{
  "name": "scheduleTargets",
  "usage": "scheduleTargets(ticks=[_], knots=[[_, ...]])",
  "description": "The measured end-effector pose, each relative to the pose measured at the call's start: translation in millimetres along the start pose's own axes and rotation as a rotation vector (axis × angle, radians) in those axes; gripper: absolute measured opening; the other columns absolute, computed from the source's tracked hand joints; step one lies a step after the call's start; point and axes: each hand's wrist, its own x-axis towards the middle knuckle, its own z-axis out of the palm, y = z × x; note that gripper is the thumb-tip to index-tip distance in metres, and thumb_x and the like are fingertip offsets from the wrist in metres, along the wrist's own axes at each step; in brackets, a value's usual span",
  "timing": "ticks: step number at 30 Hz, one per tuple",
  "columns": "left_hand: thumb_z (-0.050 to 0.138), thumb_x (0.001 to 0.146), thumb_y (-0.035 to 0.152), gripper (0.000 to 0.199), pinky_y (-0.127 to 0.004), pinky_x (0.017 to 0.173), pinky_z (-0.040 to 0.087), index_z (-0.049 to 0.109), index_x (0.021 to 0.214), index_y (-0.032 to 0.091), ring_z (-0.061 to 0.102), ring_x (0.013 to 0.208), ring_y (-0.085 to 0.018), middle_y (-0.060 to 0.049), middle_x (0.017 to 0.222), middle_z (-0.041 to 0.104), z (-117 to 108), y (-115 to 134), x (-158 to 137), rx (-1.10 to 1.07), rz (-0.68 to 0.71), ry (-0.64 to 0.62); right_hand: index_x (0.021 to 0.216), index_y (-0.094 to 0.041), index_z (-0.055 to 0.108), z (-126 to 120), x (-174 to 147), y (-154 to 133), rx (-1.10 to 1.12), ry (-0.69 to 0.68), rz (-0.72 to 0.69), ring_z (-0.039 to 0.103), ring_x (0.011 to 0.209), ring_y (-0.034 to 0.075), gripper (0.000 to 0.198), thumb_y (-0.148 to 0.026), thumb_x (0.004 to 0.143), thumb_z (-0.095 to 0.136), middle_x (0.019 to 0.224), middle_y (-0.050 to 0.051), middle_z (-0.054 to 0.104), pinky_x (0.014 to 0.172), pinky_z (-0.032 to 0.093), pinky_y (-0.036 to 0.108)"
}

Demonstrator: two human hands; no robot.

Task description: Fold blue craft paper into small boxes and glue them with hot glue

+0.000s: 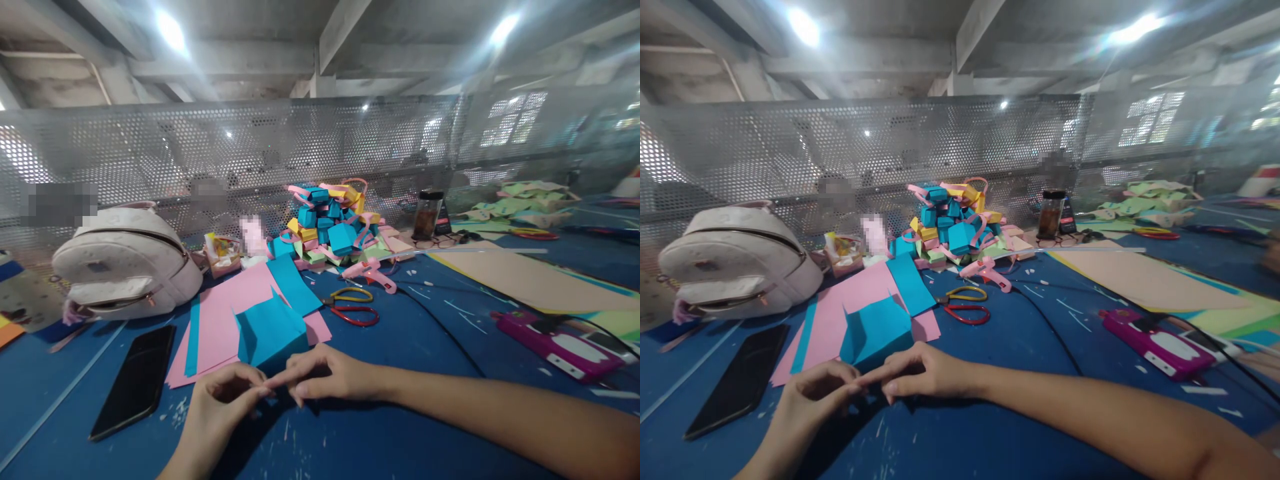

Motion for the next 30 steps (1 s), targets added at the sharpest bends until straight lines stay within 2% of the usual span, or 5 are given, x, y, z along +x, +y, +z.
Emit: scheduleTargets(ticks=[8, 12, 18, 24, 30], knots=[[0.079, 0.072, 0.031, 0.018, -0.018, 0.048, 0.049, 0.072, 0.066, 0.016, 0.061, 0.053, -0.012, -0.004, 0.067, 0.071, 3.0, 5.5, -0.4, -0.043, 0.005, 0.074, 0.125, -0.021, 0.068, 0.2, 0.1, 0.8, 0.059, 0.047, -0.003, 0.054, 0.078, 0.015, 0.039, -0.04, 0.092, 0.061, 0.078, 0.002, 0.062, 0.073, 0.042, 0.027], [0.076, 0.077, 0.034, 0.019, -0.019, 0.048, 0.049, 0.071, 0.07, 0.017, 0.063, 0.053, -0.013, -0.003, 0.062, 0.07, 3.8, 8.0, 0.5, -0.05, -0.002, 0.093, 0.124, -0.019, 0.069, 0.2, -0.3, -2.9, 0.07, 0.056, -0.006, 0.054, 0.076, 0.015, 0.039, -0.041, 0.092, 0.06, 0.076, 0.002, 0.062, 0.073, 0.042, 0.028], [0.073, 0.079, 0.038, 0.022, -0.018, 0.047, 0.047, 0.073, 0.073, 0.017, 0.062, 0.046, -0.013, -0.002, 0.053, 0.068, 6.5, 6.1, -3.1, 0.03, -0.022, 0.013, 0.125, -0.018, 0.068, -0.3, -0.6, -3.5, 0.052, 0.039, -0.007, 0.054, 0.075, 0.015, 0.042, -0.042, 0.092, 0.059, 0.075, 0.003, 0.062, 0.072, 0.043, 0.028], [0.072, 0.081, 0.039, 0.021, -0.02, 0.06, 0.052, 0.079, 0.089, 0.021, 0.067, 0.061, -0.015, -0.004, 0.075, 0.077, 9.3, 5.1, -12.0, 0.19, 0.022, -0.073, 0.125, -0.018, 0.068, 2.8, -0.9, -1.5, 0.012, 0.014, -0.009, 0.056, 0.078, 0.015, 0.038, -0.037, 0.093, 0.06, 0.076, 0.003, 0.063, 0.073, 0.044, 0.027], [0.069, 0.082, 0.041, 0.026, -0.02, 0.053, 0.049, 0.081, 0.086, 0.019, 0.067, 0.055, -0.015, -0.007, 0.07, 0.077, 8.3, 5.3, -10.3, 0.093, -0.058, -0.06, 0.131, -0.017, 0.063, 4.3, -1.6, -1.7, -0.015, 0.025, 0.0, 0.057, 0.072, 0.013, 0.042, -0.038, 0.095, 0.057, 0.076, 0.002, 0.062, 0.07, 0.045, 0.025]])
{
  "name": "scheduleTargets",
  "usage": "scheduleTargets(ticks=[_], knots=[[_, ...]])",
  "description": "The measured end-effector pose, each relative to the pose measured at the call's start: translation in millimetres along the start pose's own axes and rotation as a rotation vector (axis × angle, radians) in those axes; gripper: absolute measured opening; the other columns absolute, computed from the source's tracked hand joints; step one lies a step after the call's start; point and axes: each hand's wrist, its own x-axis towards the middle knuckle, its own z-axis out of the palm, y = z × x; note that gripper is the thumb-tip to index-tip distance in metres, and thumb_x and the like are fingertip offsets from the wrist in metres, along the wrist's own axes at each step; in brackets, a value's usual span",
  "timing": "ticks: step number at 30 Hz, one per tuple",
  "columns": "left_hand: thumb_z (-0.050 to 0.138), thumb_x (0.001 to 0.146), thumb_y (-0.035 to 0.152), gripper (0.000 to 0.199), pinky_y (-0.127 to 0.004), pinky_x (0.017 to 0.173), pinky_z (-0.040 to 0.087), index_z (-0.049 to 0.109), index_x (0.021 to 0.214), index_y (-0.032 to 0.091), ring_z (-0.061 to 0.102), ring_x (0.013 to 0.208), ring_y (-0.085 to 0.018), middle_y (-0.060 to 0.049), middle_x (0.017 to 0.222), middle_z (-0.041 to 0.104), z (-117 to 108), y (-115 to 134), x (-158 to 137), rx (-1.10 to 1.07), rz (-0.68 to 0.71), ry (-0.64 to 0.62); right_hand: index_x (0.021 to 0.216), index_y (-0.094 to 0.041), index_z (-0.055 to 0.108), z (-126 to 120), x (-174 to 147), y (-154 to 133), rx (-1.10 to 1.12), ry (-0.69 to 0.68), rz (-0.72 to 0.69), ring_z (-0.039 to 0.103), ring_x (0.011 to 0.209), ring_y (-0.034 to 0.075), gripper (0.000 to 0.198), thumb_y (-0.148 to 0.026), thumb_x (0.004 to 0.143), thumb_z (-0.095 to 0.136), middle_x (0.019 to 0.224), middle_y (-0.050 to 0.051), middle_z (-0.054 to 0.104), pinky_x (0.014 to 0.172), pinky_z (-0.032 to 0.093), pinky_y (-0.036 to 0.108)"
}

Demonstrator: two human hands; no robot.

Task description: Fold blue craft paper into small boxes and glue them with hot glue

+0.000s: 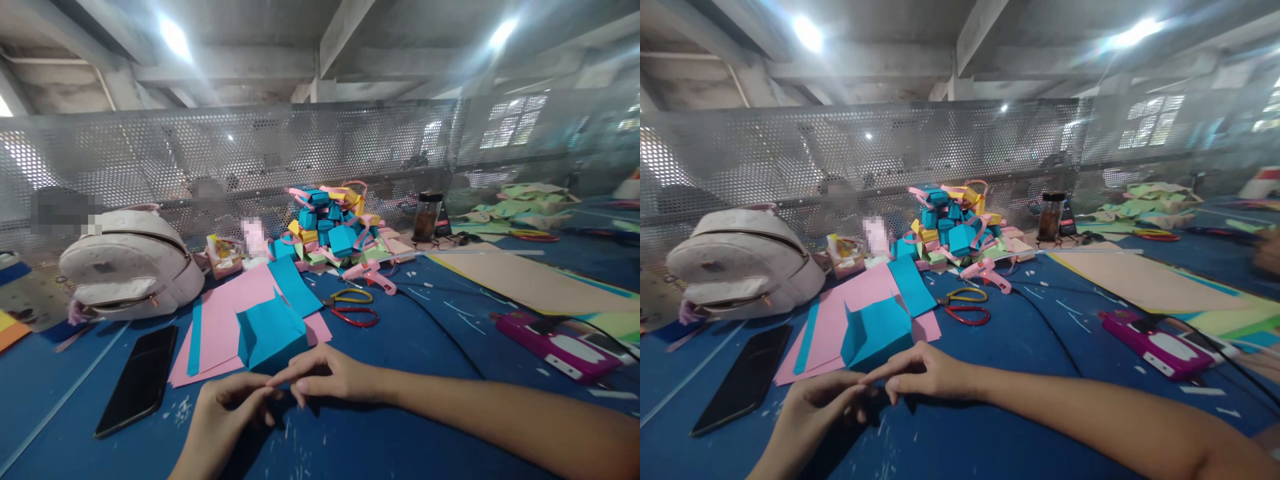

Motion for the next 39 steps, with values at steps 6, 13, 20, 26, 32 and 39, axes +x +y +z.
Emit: scheduleTargets(ticks=[6, 13, 20, 26, 32, 39], knots=[[0.071, 0.08, 0.043, 0.029, -0.019, 0.045, 0.045, 0.079, 0.079, 0.015, 0.064, 0.047, -0.015, -0.005, 0.052, 0.069, 1.8, -0.1, 2.4, -0.043, -0.067, 0.047, 0.107, -0.014, 0.075, 3.0, 1.5, -6.5, -0.148, 0.088, -0.086, 0.058, 0.074, 0.015, 0.036, -0.038, 0.099, 0.049, 0.071, 0.003, 0.064, 0.073, 0.046, 0.027], [0.069, 0.082, 0.043, 0.028, -0.021, 0.044, 0.048, 0.078, 0.078, 0.016, 0.067, 0.048, -0.016, -0.008, 0.068, 0.076, -1.0, -3.5, 1.8, 0.023, -0.009, 0.059, 0.097, -0.015, 0.076, 1.5, 1.1, -1.7, -0.503, 0.165, -0.257, 0.056, 0.07, 0.016, 0.037, -0.032, 0.102, 0.043, 0.067, 0.004, 0.067, 0.07, 0.045, 0.028], [0.065, 0.088, 0.022, 0.029, -0.036, 0.096, 0.05, 0.07, 0.117, 0.024, 0.068, 0.108, -0.025, -0.009, 0.119, 0.073, -20.8, 11.3, 8.0, 0.795, 0.814, 0.086, 0.125, -0.021, 0.063, -13.5, 4.0, -17.0, -1.008, 0.356, -0.431, 0.055, 0.109, 0.022, 0.028, -0.026, 0.1, 0.05, 0.115, 0.008, 0.068, 0.093, 0.039, 0.037], [0.052, 0.096, 0.022, 0.028, -0.048, 0.105, 0.038, 0.066, 0.12, 0.019, 0.071, 0.088, -0.023, -0.009, 0.102, 0.076, -20.8, -1.4, 24.6, 1.116, 0.826, 0.083, 0.105, -0.022, 0.072, -31.3, 9.7, -8.8, -1.187, 0.287, -0.256, 0.059, 0.1, 0.02, 0.02, -0.031, 0.099, 0.056, 0.1, 0.004, 0.074, 0.093, 0.036, 0.037], [0.046, 0.096, 0.02, 0.028, -0.046, 0.099, 0.042, 0.074, 0.096, 0.021, 0.068, 0.064, -0.019, -0.003, 0.072, 0.073, -16.6, -4.0, 30.8, 1.166, 0.724, 0.059, 0.098, -0.024, 0.076, -33.5, 9.7, -5.2, -1.214, 0.256, -0.244, 0.058, 0.084, 0.017, 0.017, -0.029, 0.097, 0.06, 0.089, 0.002, 0.075, 0.088, 0.034, 0.034], [0.052, 0.091, 0.022, 0.027, -0.048, 0.094, 0.046, 0.077, 0.081, 0.022, 0.067, 0.061, -0.022, -0.006, 0.065, 0.073, -2.4, 8.9, 36.8, 1.223, 0.635, 0.053, 0.096, -0.021, 0.075, -26.1, 14.3, -13.9, -1.269, 0.14, -0.152, 0.062, 0.087, 0.018, 0.014, -0.029, 0.095, 0.063, 0.089, 0.003, 0.075, 0.088, 0.035, 0.033]])
